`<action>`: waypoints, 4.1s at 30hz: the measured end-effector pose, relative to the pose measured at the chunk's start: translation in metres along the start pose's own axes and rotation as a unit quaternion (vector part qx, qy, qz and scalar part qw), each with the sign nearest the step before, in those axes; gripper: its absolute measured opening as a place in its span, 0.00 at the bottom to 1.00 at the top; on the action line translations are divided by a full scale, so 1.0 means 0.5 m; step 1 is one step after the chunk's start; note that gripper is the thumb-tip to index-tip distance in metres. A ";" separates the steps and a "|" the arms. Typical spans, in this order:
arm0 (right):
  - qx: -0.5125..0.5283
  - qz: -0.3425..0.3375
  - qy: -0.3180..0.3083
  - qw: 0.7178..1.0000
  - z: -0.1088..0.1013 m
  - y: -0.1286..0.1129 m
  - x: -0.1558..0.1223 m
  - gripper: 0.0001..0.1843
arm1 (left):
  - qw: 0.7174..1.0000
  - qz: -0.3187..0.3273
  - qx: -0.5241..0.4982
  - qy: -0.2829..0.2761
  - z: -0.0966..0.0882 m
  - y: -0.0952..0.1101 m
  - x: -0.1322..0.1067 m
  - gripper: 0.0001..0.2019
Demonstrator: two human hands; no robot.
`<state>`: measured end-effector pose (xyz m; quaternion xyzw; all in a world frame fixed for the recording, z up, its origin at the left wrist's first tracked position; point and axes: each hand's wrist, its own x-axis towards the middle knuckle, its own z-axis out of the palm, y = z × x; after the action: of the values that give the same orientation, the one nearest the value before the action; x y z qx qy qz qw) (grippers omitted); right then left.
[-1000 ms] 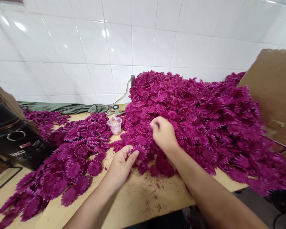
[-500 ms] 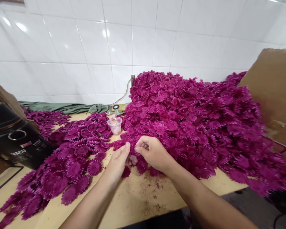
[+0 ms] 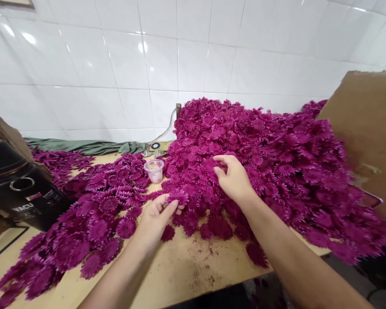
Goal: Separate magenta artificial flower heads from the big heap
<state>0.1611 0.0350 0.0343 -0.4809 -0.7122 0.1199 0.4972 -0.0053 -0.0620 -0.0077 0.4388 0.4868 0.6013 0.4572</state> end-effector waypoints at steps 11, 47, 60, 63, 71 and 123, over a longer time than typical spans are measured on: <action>0.281 0.147 -0.332 0.889 0.052 -0.063 -0.117 0.03 | 0.998 -0.005 0.059 -0.007 0.005 -0.028 0.011 0.23; 0.267 0.102 -0.232 0.930 0.076 -0.059 -0.139 0.05 | 1.000 -0.025 -0.008 -0.014 0.001 -0.019 -0.004 0.21; 0.300 0.163 -0.058 0.938 0.006 -0.001 -0.061 0.07 | 0.996 0.047 0.071 -0.012 -0.015 0.021 -0.008 0.17; 0.305 0.132 -0.128 0.934 0.017 -0.019 -0.099 0.06 | 0.997 -0.005 0.060 -0.042 0.002 0.026 -0.002 0.18; 0.258 0.134 -0.072 0.954 0.027 -0.013 -0.104 0.05 | 0.992 0.021 0.121 -0.004 0.020 0.004 0.011 0.19; 0.191 0.061 -0.242 0.949 0.054 -0.081 -0.153 0.02 | 0.996 -0.008 0.086 -0.012 -0.008 -0.006 0.007 0.19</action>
<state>0.1195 -0.0389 0.0023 -0.3764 -0.7441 0.3968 0.3838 -0.0092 -0.0590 -0.0109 0.4798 0.5349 0.5477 0.4286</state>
